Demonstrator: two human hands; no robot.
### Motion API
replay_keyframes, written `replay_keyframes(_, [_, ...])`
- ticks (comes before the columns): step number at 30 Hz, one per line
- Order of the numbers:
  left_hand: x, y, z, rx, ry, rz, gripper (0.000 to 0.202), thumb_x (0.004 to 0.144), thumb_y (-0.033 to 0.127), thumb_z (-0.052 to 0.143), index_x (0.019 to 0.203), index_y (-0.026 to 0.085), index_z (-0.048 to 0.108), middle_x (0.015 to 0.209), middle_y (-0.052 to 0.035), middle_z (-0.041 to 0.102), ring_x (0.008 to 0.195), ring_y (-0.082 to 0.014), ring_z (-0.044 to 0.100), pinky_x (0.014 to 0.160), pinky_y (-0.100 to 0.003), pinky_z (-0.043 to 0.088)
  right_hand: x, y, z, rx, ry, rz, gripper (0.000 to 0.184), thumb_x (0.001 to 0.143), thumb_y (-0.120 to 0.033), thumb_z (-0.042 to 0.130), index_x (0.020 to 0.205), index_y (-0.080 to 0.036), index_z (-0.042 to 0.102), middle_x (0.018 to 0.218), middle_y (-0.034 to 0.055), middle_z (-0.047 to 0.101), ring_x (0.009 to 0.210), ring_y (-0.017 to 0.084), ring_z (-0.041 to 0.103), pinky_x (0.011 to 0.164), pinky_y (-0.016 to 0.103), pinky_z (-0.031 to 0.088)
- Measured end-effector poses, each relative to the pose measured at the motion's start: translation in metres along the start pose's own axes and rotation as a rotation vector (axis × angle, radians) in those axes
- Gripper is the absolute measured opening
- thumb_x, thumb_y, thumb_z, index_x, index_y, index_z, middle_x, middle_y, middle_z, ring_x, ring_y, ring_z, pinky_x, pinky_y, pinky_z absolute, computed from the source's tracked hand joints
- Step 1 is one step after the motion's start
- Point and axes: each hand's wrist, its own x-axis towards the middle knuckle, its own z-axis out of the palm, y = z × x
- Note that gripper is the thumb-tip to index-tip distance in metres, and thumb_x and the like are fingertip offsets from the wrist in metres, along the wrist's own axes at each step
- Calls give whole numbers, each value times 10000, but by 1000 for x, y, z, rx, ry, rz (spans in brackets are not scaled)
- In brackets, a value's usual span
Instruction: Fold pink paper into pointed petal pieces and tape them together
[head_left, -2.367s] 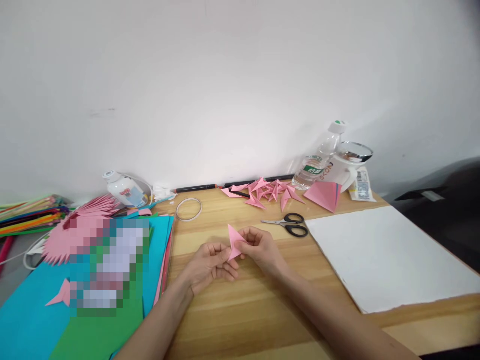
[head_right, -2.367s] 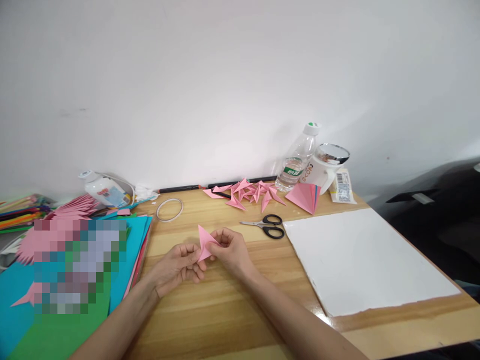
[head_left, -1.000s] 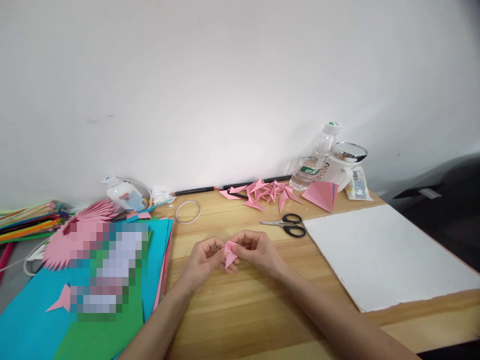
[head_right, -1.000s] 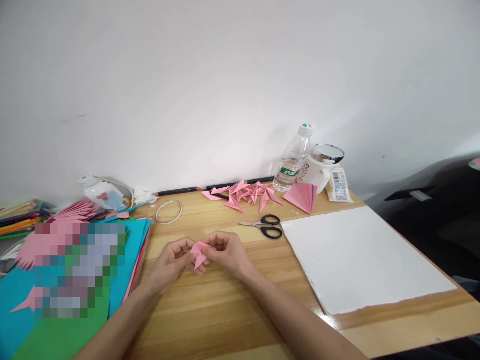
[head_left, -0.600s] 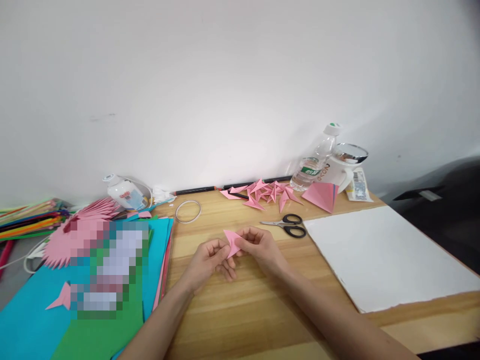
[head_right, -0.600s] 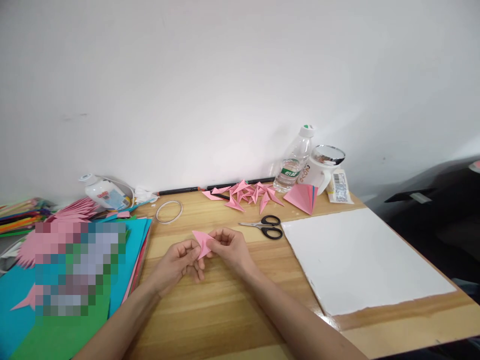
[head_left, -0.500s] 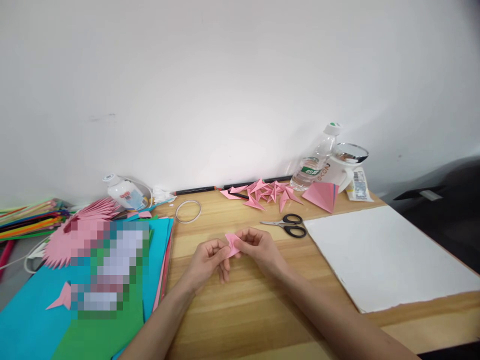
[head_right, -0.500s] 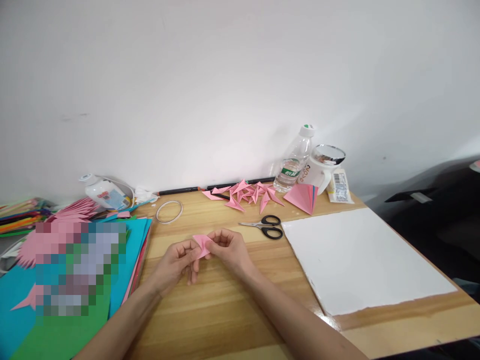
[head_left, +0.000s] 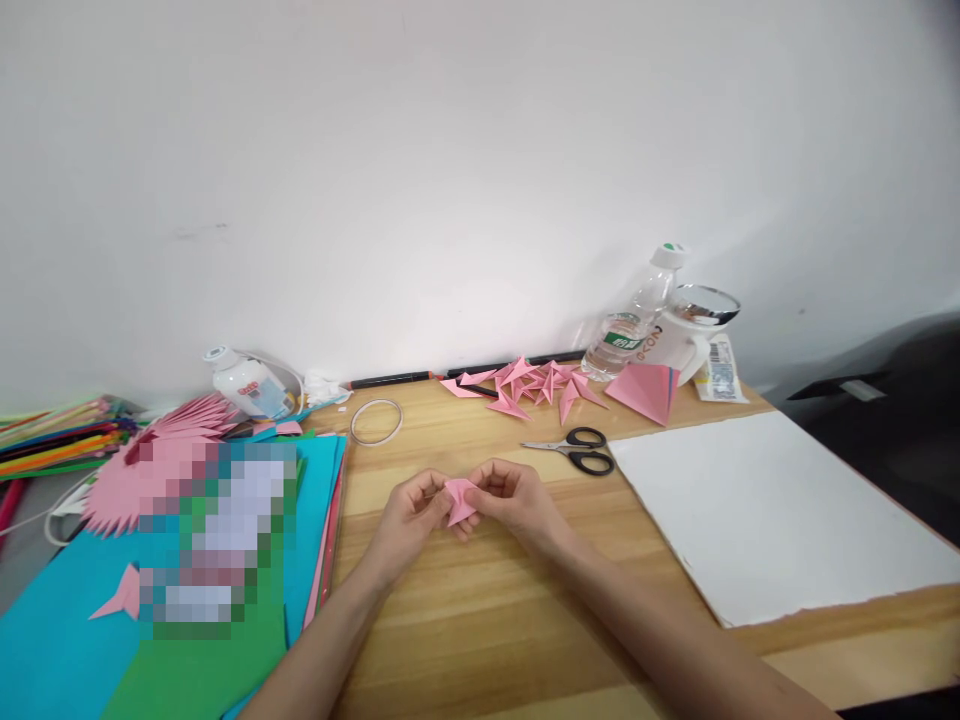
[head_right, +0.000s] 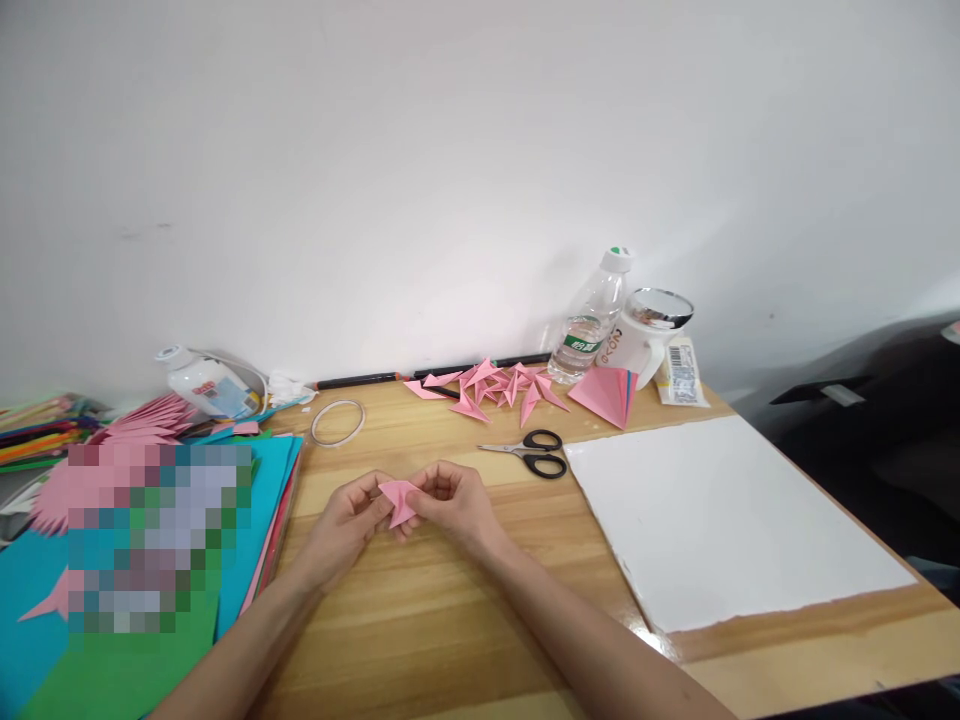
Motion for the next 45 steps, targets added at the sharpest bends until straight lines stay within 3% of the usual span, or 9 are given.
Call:
replay_keyframes(5, [0,-3,4,3,-4,14,278,750,397,608,680,143,519,551,3,589,478,-116,548,486,-227,438,-1,2,2,25,-69,2,301,645,-389,708,675,-136,549,512,-1,608,457,123,567,498,243,426])
replay_keyframes(9, [1,-3,2,-109,7,-71,269,749,388,613,707,135,532,606,-11,600,469,-101,535,437,-203,402,1,2,-1,-5,45,-21,289,619,-378,725,683,-137,577,555,-6,613,492,106,557,532,236,440])
replay_keyframes(13, [0,3,-2,-179,27,-118,209,705,288,683,778,117,586,710,-36,638,524,-88,548,479,-196,417,2,-1,-3,-18,139,-39,275,598,-376,729,692,-150,604,610,-1,620,551,121,572,586,257,469])
replay_keyframes(20, [1,8,-4,-249,91,-156,230,597,209,772,751,104,637,593,-6,622,490,-58,528,455,-157,378,1,-1,-3,-35,148,-73,235,605,-338,729,690,-144,629,640,2,620,568,106,544,587,239,441])
replay_keyframes(26, [0,10,-3,-271,63,-189,232,578,208,785,727,109,637,565,11,596,466,-46,508,433,-149,360,1,1,-3,-86,117,-76,235,627,-353,717,689,-141,637,681,31,654,612,135,579,613,266,457])
replay_keyframes(35, [1,4,-6,-197,75,-149,179,651,210,735,739,115,612,574,17,583,493,-44,514,445,-139,369,-1,11,1,-197,67,-204,191,719,-337,648,733,-147,655,730,50,673,666,160,616,658,279,482])
replay_keyframes(42, [2,3,-2,-88,106,-103,249,656,292,720,764,124,571,630,-3,615,476,-80,548,416,-174,407,-4,6,5,-53,15,-153,196,712,-332,660,752,-144,622,698,28,644,618,140,608,650,284,503])
replay_keyframes(45, [2,2,-1,20,108,-98,272,686,366,677,690,129,542,530,10,582,404,-98,531,372,-199,409,-3,5,3,-27,55,-147,209,679,-337,691,701,-150,599,665,13,635,615,135,609,655,280,510])
